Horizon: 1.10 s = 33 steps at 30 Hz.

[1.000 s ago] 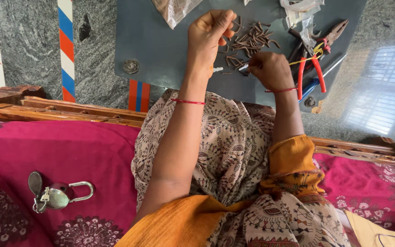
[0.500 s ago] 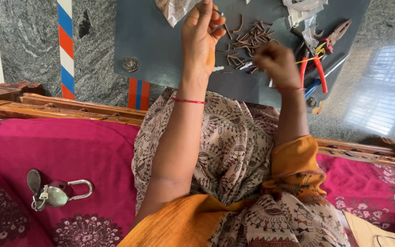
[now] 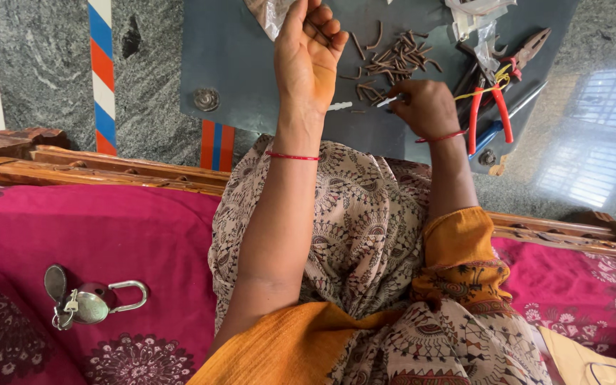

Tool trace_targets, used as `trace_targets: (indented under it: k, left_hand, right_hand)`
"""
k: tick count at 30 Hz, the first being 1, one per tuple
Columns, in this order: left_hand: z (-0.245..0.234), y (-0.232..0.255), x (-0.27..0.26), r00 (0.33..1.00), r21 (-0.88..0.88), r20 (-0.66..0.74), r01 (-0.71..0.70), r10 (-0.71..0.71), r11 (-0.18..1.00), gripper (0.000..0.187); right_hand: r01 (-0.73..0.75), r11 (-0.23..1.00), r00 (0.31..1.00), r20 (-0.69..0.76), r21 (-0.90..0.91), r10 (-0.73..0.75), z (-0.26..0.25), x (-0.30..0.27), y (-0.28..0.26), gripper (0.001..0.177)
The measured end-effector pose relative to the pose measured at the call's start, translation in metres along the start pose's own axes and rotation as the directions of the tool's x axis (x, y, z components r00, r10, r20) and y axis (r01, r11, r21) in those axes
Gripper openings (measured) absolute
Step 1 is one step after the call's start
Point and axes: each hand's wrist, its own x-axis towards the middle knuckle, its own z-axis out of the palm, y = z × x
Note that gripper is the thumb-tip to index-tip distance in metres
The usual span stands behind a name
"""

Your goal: The person sorts and handles small metal and plastic components from various plastic bags, placing them onto a dark table and occasionally back into the bags.

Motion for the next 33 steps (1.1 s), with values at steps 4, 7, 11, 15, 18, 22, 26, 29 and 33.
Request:
trace_targets:
  k: [4, 7, 11, 15, 18, 22, 26, 29, 33]
  left_hand:
    - [0.004, 0.000, -0.001, 1.000, 0.006, -0.011, 0.006, -0.006, 1.000, 0.022]
    - [0.005, 0.004, -0.002, 1.000, 0.010, -0.022, 0.008, -0.008, 1.000, 0.021]
    - [0.005, 0.007, -0.002, 1.000, 0.008, -0.022, -0.001, 0.001, 1.000, 0.022]
    - [0.004, 0.009, -0.001, 1.000, -0.004, -0.024, 0.002, -0.002, 1.000, 0.021]
    - [0.004, 0.010, 0.000, 1.000, -0.010, -0.031, 0.001, -0.001, 1.000, 0.021]
    - [0.004, 0.009, 0.001, 1.000, -0.029, -0.027, -0.002, 0.002, 1.000, 0.021]
    - [0.004, 0.009, 0.001, 1.000, -0.022, -0.019, -0.001, 0.001, 1.000, 0.021]
    - [0.001, 0.011, 0.003, 0.999, -0.034, -0.035, 0.019, -0.020, 0.999, 0.021]
    - [-0.003, 0.010, 0.003, 1.000, -0.031, -0.025, 0.008, -0.009, 0.999, 0.022]
  right_hand:
    - [0.007, 0.968, 0.999, 0.035, -0.249, 0.002, 0.012, 0.000, -0.012, 0.015]
    - [-0.013, 0.953, 0.998, 0.048, -0.304, 0.029, 0.012, 0.001, -0.015, 0.014]
    - [-0.004, 0.985, 0.998, 0.061, -0.170, 0.014, 0.006, 0.004, -0.008, 0.012]
    - [-0.114, 0.968, 0.993, 0.063, 0.223, 0.102, -0.013, 0.001, 0.012, 0.019]
    - [-0.077, 0.336, 0.977, 0.004, 0.939, 0.211, -0.025, 0.005, 0.015, 0.013]
    - [-0.063, 0.232, 0.942, -0.020, 0.971, 0.336, -0.013, 0.018, 0.000, 0.009]
    - [-0.046, 0.829, 0.974, -0.158, 0.557, 0.161, 0.028, 0.023, -0.033, 0.023]
    - [0.145, 0.985, 0.988, -0.073, 0.098, -0.138, 0.045, 0.018, -0.063, 0.021]
    - [0.264, 0.949, 0.964, 0.018, -0.174, -0.265, 0.054, 0.013, -0.080, 0.021]
